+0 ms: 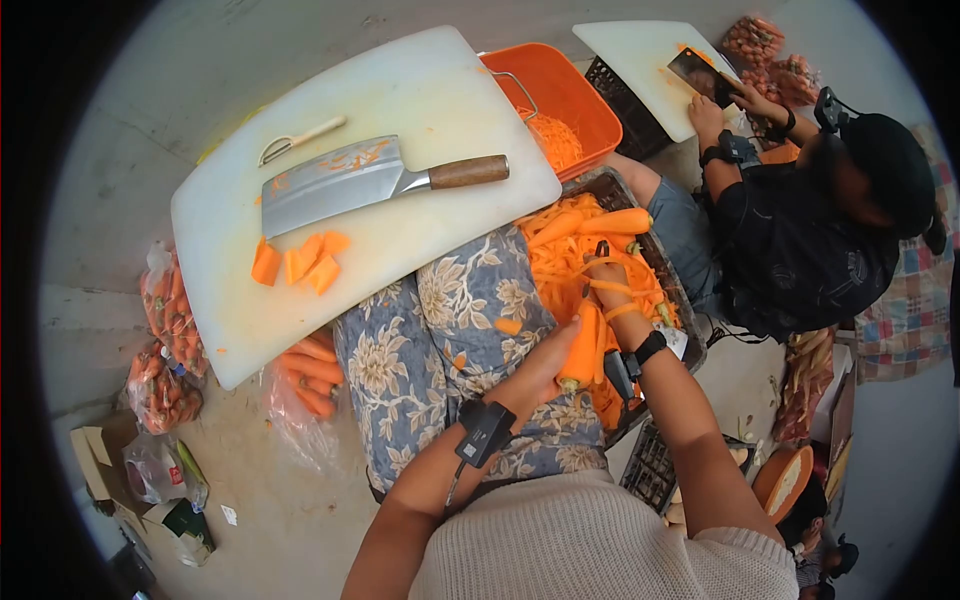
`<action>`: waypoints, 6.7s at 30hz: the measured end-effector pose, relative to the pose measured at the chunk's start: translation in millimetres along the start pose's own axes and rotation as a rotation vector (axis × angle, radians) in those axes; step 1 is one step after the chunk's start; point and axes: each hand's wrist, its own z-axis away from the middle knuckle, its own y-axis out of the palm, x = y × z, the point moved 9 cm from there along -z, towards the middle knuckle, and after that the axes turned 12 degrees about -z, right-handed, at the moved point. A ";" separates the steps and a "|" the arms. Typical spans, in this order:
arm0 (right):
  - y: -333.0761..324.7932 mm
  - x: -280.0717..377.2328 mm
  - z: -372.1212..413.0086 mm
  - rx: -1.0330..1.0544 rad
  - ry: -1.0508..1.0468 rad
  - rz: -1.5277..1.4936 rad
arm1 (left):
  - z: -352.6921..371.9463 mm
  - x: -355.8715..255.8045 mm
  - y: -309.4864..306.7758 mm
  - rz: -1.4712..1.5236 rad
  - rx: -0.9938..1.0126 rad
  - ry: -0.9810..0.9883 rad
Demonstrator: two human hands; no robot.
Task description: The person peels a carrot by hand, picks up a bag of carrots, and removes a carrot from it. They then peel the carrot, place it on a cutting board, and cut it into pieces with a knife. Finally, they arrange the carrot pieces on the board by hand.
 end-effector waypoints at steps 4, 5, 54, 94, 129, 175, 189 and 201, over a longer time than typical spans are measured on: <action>-38.9 -5.9 -31.0 -0.133 -0.068 0.090 | 10.5 0.2 2.1 -0.042 0.013 -0.070; -46.2 -19.8 -36.7 -0.124 -0.069 0.090 | 14.2 -4.1 6.7 -0.152 0.065 -0.037; -6.2 31.8 19.9 -0.054 -0.211 0.077 | 11.3 -8.1 4.8 -0.058 0.080 0.042; 10.2 47.2 110.5 -0.040 -0.462 -0.038 | 24.0 -29.9 19.8 -0.015 0.217 0.208; -34.3 3.3 0.6 -0.155 0.055 -0.202 | 18.5 -11.0 14.1 -0.157 0.113 -0.011; 11.4 49.7 107.3 -0.192 -0.571 0.302 | 12.9 -8.3 -1.0 0.029 0.006 -0.025; 10.1 51.5 98.0 -0.160 -0.459 0.244 | 14.4 -13.3 -0.9 -0.032 -0.065 0.004; -6.3 38.1 41.1 -0.110 -0.347 0.185 | 4.1 -0.8 -5.9 -0.035 -0.056 -0.007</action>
